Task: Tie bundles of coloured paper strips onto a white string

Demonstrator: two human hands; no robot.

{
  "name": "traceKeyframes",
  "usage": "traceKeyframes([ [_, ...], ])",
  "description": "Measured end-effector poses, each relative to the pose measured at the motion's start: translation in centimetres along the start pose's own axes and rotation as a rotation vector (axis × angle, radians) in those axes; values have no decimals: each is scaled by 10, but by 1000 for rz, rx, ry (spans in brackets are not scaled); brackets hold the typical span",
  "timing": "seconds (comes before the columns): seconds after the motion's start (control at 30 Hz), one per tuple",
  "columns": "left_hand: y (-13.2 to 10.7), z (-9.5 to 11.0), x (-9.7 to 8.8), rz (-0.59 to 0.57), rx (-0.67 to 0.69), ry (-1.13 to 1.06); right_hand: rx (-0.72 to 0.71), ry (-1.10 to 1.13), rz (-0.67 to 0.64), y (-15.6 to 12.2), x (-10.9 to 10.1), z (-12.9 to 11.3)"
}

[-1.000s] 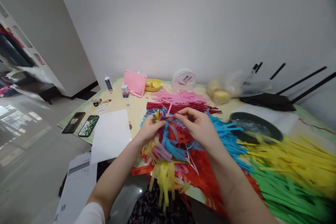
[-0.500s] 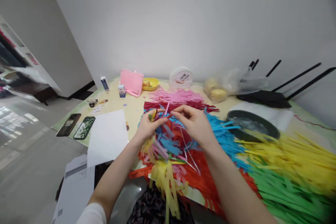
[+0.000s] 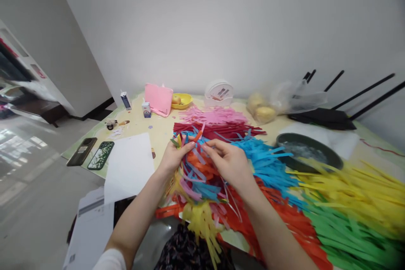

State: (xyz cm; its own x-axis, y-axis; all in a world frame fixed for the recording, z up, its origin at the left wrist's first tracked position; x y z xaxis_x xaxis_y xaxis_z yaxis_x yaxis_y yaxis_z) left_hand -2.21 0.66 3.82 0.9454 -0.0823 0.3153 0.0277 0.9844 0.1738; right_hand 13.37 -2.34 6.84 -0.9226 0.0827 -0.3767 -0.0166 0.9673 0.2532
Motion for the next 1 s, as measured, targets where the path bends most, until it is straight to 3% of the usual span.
traceKeyframes([
  [0.3, -2, 0, 1, -24, 27, 53, 8, -57, 1, -2, -3, -4],
  [0.47, -4, 3, 6, -111, 53, 112, 20, -98, -29, -2, -5, -5],
  [0.63, -5, 10, 9, -178, 115, 312, 37, -65, -78, -3, -4, -4],
  [0.77, -7, 16, 13, -268, 190, 451, 139, 168, -121, -3, -4, 5],
  [0.9, -10, 12, 19, -326, 130, 425, 265, 460, -235, -1, 2, 16],
  [1.0, -8, 5, 19, -321, 62, 387, 265, 577, -74, 2, -7, 17],
])
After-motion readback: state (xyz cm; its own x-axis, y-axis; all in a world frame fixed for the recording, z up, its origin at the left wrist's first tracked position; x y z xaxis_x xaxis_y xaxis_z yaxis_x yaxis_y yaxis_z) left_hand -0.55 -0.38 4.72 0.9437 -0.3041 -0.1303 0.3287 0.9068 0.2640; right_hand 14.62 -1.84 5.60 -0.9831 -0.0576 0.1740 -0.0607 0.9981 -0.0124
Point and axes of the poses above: each hand's wrist, its own y-axis towards the middle knuckle, its own x-axis out of the palm, z = x × y, the point moved 5 cm from there along y, towards the middle knuckle, and after that the axes turned 6 degrees about x, right-handed, at the moved point
